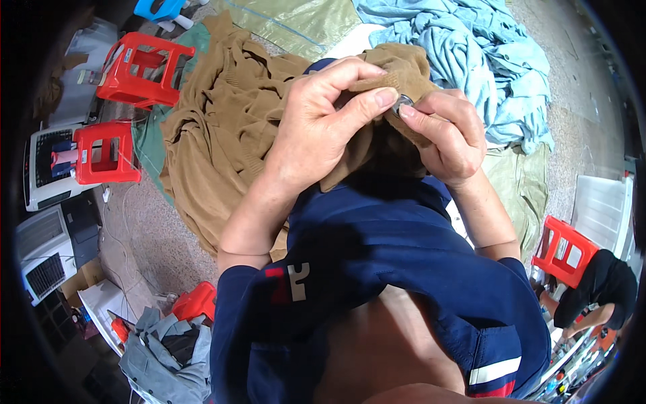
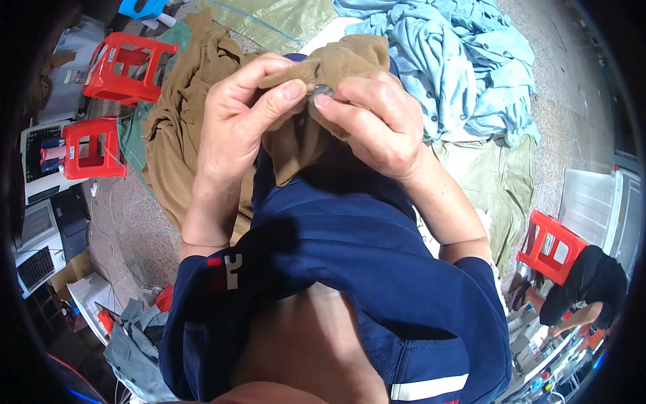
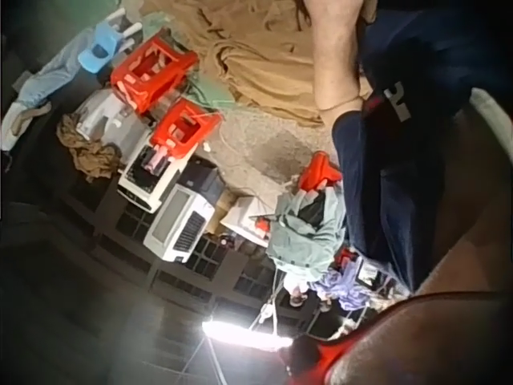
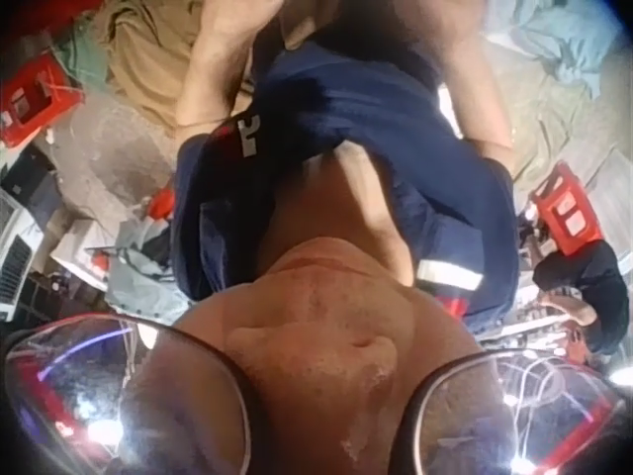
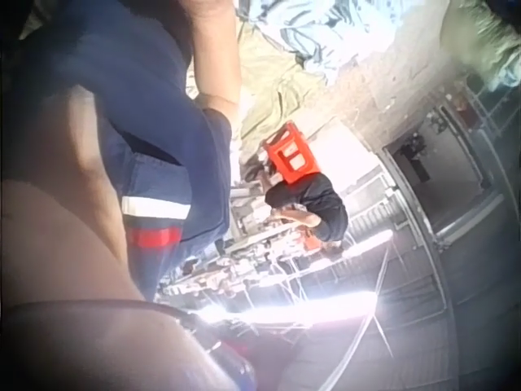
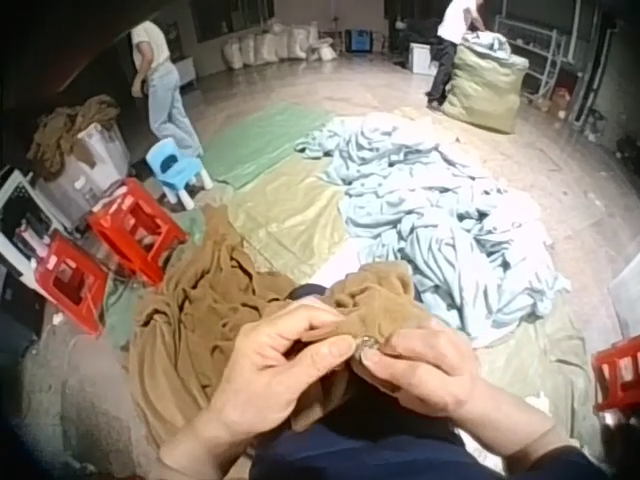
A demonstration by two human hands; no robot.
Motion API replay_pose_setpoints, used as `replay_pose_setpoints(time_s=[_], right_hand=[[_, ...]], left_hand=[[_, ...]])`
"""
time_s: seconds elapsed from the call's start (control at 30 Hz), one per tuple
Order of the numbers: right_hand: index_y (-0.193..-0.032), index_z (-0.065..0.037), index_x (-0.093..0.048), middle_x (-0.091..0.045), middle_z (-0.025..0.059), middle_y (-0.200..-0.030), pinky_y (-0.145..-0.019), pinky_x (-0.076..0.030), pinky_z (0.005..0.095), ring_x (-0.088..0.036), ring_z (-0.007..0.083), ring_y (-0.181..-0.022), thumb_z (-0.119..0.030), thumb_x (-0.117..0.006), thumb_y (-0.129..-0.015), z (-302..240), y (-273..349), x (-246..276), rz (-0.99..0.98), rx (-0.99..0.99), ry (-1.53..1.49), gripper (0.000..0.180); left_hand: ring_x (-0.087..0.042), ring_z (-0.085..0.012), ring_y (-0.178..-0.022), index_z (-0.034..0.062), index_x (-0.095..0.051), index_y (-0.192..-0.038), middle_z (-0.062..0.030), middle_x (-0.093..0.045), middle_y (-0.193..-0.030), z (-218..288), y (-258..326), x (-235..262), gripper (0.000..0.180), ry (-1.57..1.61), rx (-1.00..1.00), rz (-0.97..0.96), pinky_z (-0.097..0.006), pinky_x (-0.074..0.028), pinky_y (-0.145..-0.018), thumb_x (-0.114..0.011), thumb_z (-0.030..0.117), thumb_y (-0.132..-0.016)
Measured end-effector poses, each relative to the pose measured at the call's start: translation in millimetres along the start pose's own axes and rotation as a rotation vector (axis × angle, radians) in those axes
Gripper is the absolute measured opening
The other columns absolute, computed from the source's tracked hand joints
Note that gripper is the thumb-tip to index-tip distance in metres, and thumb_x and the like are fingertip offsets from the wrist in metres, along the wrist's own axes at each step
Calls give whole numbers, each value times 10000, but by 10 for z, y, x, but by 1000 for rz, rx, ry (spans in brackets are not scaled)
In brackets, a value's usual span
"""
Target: Trimming loose threads and checking buttons on sweaters using a small tool.
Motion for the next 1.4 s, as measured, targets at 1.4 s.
replay_pose_setpoints(time_s=[1.4], right_hand=[[-793, -56, -514, -583, 64, -764, -520, -450, 303, -600, 231, -635, 113, -643, -633, -229, 93, -502, -89, -595, -438, 265]], left_hand=[[-637, -258, -720, -10, -617, -869, -135, -611, -908, -295, 363, 203, 180, -707, -652, 54, -317, -524, -587, -714, -66, -728]])
Point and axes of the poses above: each hand's wrist, its own y-axis away from the middle knuckle, its own x-axis out of the back of the hand, z = x × y, the point moved 1 cm from there along -y, towards the middle knuckle
